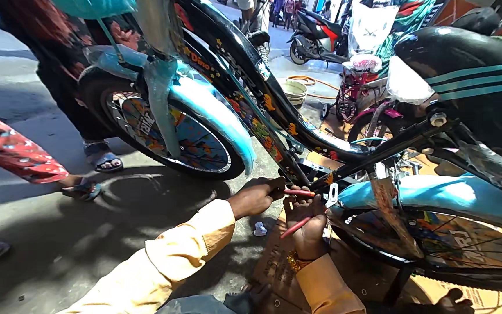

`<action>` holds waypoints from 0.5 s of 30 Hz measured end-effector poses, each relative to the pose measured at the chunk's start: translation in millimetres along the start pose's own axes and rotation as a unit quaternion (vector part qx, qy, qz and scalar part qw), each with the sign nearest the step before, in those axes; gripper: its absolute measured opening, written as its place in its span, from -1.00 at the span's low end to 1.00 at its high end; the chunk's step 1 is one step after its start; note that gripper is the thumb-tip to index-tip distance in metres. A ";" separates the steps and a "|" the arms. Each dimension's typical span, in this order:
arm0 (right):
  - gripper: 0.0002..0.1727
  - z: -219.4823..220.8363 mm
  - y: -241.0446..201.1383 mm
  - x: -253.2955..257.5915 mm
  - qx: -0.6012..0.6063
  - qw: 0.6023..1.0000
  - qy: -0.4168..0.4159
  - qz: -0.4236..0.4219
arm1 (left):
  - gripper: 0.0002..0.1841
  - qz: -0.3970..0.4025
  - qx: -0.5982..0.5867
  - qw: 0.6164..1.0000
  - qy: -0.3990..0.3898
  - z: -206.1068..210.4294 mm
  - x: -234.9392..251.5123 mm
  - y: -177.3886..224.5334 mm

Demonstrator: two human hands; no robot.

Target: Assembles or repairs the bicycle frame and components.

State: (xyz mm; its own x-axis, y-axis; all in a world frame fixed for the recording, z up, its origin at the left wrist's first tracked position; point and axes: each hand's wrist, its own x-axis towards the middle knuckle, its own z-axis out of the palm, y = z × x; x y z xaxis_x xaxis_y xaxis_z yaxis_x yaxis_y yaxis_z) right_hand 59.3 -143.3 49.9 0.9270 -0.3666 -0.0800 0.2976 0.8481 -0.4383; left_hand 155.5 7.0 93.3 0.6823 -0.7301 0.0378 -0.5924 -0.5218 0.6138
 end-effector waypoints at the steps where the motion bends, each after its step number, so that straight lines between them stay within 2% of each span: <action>1: -0.43 1.2 -0.1 -0.4 -0.002 1.000 -0.003 -0.003 | -0.87 -0.002 0.005 1.000 0.000 -0.3 0.2 0.5; 6: -0.41 0.6 0.9 3.5 0.010 1.000 -0.023 0.001 | -0.88 0.017 0.015 1.000 0.004 -8.5 4.3 1.4; 11: -0.42 6.5 -1.5 2.8 0.034 0.999 0.013 0.022 | -0.82 0.031 0.023 0.999 -0.018 -16.5 12.6 -1.0; 15: -0.42 9.6 -6.7 1.4 0.051 0.998 0.011 0.035 | -0.77 -0.022 0.049 0.998 -0.030 -17.5 16.8 10.4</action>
State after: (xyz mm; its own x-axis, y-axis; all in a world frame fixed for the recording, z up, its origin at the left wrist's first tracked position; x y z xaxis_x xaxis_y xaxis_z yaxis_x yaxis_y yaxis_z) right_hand 60.8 -145.8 61.4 0.9411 -0.3131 -0.1278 0.2556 0.9061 -0.3372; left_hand 168.3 -3.0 114.1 0.6841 -0.7285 -0.0364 -0.6029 -0.5928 0.5340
